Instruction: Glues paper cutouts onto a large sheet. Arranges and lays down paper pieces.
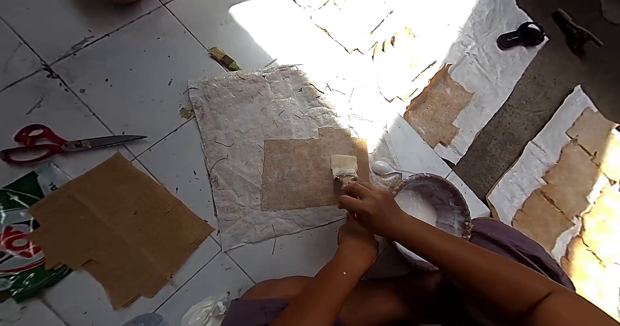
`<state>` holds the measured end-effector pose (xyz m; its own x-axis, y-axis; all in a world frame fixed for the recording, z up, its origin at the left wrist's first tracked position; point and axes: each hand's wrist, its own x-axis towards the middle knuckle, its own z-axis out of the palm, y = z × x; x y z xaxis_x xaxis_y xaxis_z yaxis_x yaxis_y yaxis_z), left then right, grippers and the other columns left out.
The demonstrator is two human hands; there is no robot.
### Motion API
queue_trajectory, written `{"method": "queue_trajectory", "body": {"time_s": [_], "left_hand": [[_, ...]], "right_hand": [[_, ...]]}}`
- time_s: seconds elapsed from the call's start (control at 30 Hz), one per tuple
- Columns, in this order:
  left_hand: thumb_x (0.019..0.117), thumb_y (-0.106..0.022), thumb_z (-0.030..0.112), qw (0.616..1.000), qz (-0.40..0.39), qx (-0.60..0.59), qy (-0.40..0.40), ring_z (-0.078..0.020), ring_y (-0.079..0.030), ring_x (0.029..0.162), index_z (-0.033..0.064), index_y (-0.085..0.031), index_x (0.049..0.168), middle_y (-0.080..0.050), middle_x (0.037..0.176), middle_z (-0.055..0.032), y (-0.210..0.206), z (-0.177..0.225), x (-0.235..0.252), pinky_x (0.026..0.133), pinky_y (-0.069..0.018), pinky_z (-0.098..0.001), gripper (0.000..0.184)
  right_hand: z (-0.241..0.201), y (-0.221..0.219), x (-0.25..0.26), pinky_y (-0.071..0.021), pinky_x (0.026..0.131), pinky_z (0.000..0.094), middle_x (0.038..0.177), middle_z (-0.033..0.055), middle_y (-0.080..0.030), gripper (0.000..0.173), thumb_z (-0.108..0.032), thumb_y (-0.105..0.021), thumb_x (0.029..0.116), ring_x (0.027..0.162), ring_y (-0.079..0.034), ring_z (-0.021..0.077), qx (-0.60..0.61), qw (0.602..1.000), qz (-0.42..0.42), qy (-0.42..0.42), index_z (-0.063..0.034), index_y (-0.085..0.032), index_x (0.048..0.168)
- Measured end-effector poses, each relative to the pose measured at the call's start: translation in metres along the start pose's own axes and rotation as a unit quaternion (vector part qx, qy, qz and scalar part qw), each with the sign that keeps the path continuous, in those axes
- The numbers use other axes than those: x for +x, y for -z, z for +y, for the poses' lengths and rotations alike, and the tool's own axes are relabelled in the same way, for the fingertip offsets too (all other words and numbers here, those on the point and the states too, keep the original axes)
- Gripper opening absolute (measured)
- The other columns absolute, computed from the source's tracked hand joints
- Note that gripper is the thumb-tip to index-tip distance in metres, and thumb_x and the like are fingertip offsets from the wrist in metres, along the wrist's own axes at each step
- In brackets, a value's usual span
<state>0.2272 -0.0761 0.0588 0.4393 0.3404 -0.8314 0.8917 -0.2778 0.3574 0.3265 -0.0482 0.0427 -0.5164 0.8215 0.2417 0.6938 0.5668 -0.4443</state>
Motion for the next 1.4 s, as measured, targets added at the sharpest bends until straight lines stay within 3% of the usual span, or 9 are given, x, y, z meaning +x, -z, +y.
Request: {"method": "queue_trajectory", "body": {"time_s": [0.13,0.27,0.47,0.57,0.63,0.7,0.87,1.23,1.4], "left_hand": [[0.1022,-0.054,0.038,1.000,0.001,-0.018,0.008,-0.0418,-0.062,0.119,-0.0046,-0.062,0.126,-0.058,0.136,-0.0262,0.001,0.000,0.002,0.091,-0.0532,-0.0567,0.050],[0.1049,-0.049,0.043,0.998,-0.058,0.008,0.032,-0.0465,-0.060,0.120,-0.0109,-0.060,0.127,-0.035,0.156,-0.0338,0.006,0.004,0.004,0.088,-0.0544,-0.0568,0.059],[0.1047,-0.050,0.042,0.997,-0.071,0.013,0.038,-0.0446,-0.062,0.118,-0.0116,-0.060,0.126,-0.029,0.160,-0.0322,0.005,0.005,0.005,0.086,-0.0557,-0.0540,0.059],[0.1019,-0.055,0.040,0.998,-0.048,-0.011,0.041,-0.0431,-0.063,0.113,-0.0083,-0.062,0.122,-0.056,0.135,-0.0288,0.000,0.004,0.003,0.084,-0.0546,-0.0571,0.053],[0.1018,-0.055,0.043,0.998,-0.052,-0.008,0.045,-0.0427,-0.064,0.112,-0.0072,-0.061,0.122,-0.062,0.126,-0.0272,0.002,0.003,0.001,0.084,-0.0541,-0.0581,0.054],[0.1057,-0.047,0.049,0.996,-0.071,0.020,0.040,-0.0443,-0.063,0.115,-0.0114,-0.058,0.127,-0.048,0.145,-0.0317,0.009,0.002,0.000,0.085,-0.0548,-0.0579,0.065],[0.1076,-0.041,0.051,0.996,-0.076,0.023,0.041,-0.0430,-0.062,0.118,-0.0096,-0.061,0.125,-0.027,0.164,-0.0265,0.007,0.000,0.002,0.089,-0.0534,-0.0567,0.066],[0.1076,-0.039,0.053,0.995,-0.067,0.050,0.057,-0.0414,-0.063,0.118,-0.0085,-0.060,0.127,-0.025,0.165,-0.0253,0.007,0.003,-0.001,0.088,-0.0534,-0.0555,0.068],[0.1077,-0.038,0.054,0.994,-0.075,0.055,0.056,-0.0412,-0.063,0.117,-0.0085,-0.060,0.127,-0.026,0.164,-0.0250,0.008,0.002,0.000,0.088,-0.0536,-0.0553,0.069]], "right_hand": [[-0.009,0.041,0.003,-0.0571,0.069,0.0299,0.088,0.0048,-0.072,0.013,-0.018,-0.065,0.0977,0.079,-0.070,0.0142,0.140,0.989,-0.014,-0.049,-0.0085,-0.073,0.094],[0.051,0.049,0.019,-0.0566,0.073,0.0207,0.087,0.0028,-0.071,0.011,-0.012,-0.073,0.0927,0.078,-0.067,0.0021,0.221,0.958,0.078,-0.164,-0.0022,-0.069,0.096],[0.041,0.032,-0.009,-0.0598,0.082,0.0374,0.098,0.0129,-0.073,0.005,-0.009,-0.071,0.0912,0.095,-0.072,0.0246,0.048,0.994,0.077,-0.053,-0.0043,-0.074,0.091],[0.007,0.027,-0.038,-0.0604,0.077,0.0362,0.101,0.0093,-0.075,0.012,-0.015,-0.063,0.0976,0.097,-0.073,0.0236,0.053,0.998,-0.034,0.019,-0.0111,-0.073,0.092],[-0.003,0.050,-0.040,-0.0583,0.076,0.0290,0.096,0.0057,-0.075,0.015,-0.019,-0.063,0.0993,0.090,-0.072,0.0145,0.124,0.991,-0.033,-0.025,-0.0093,-0.074,0.094],[0.001,0.084,-0.037,-0.0593,0.079,0.0229,0.094,0.0018,-0.073,0.013,-0.018,-0.068,0.0969,0.088,-0.070,0.0064,0.205,0.972,0.042,-0.106,-0.0053,-0.072,0.096],[0.015,0.159,-0.073,-0.0634,0.083,0.0292,0.096,-0.0093,-0.071,0.014,-0.015,-0.070,0.0958,0.086,-0.072,0.0075,0.259,0.902,0.236,-0.252,-0.0196,-0.062,0.106],[0.007,0.089,-0.158,-0.0579,0.069,0.0206,0.086,-0.0079,-0.071,0.010,-0.011,-0.070,0.0920,0.073,-0.066,-0.0001,0.206,0.879,0.213,-0.373,-0.0117,-0.063,0.100],[0.018,0.097,-0.155,-0.0631,0.076,0.0300,0.088,-0.0038,-0.073,0.010,-0.005,-0.065,0.0946,0.078,-0.073,0.0090,0.331,0.775,0.252,-0.477,-0.0146,-0.062,0.098]]}}
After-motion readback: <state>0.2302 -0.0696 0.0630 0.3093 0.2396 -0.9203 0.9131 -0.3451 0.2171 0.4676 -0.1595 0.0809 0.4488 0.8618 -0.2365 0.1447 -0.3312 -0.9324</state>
